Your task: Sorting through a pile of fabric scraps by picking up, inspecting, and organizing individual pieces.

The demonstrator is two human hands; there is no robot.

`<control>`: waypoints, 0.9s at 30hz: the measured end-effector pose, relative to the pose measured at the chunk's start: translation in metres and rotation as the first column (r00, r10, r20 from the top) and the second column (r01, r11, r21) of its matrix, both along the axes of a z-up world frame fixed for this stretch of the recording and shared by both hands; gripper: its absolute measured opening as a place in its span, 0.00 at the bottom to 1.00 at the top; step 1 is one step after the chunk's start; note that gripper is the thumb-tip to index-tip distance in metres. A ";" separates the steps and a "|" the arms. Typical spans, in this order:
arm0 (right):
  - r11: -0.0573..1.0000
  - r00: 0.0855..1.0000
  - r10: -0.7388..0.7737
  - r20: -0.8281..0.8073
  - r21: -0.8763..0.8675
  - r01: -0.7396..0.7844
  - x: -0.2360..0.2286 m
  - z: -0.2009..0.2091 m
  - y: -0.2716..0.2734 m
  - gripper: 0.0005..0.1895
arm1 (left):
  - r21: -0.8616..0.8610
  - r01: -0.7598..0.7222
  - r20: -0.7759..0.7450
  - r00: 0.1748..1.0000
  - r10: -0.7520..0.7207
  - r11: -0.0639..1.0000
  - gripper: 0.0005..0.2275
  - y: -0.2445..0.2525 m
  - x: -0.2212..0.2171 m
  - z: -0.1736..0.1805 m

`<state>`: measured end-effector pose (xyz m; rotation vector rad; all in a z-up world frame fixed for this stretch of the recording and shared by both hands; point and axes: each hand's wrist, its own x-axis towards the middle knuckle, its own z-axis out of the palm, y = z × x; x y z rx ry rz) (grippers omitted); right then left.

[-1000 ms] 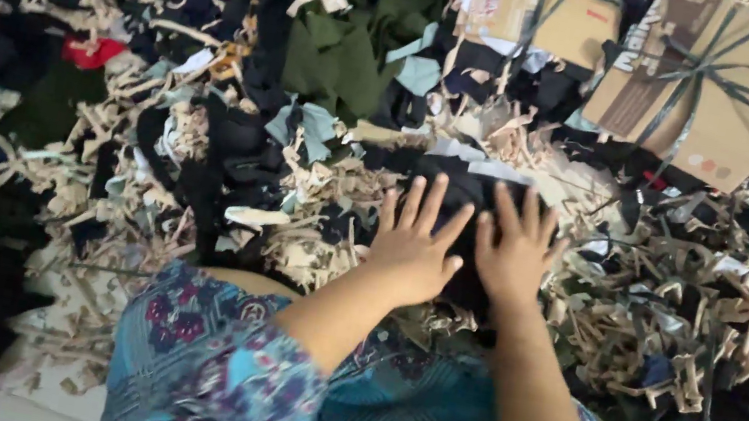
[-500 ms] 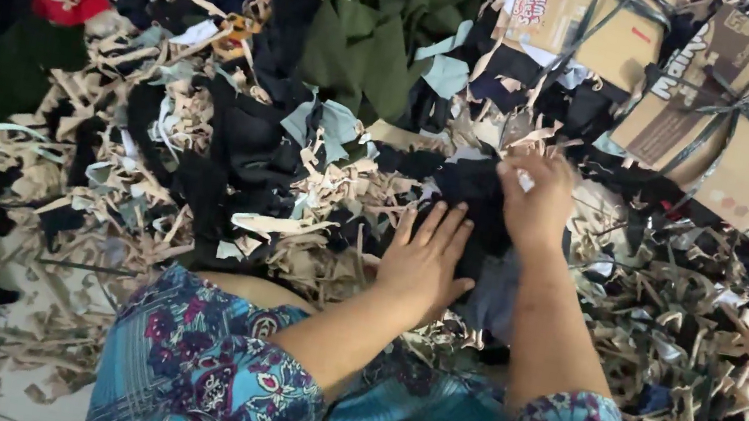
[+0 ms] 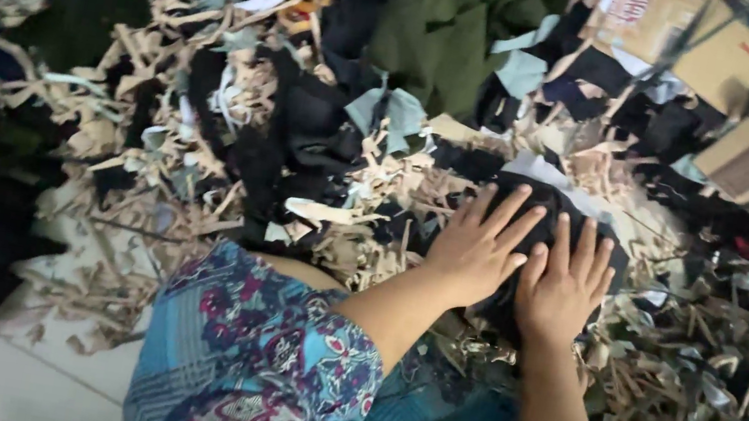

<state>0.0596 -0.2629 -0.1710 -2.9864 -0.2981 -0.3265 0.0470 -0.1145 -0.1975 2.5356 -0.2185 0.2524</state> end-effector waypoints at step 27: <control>0.761 0.860 0.501 -0.095 0.522 -0.385 0.023 0.082 0.262 0.12 | -0.031 -0.685 -0.067 0.728 0.682 0.728 0.15 0.243 -0.031 0.132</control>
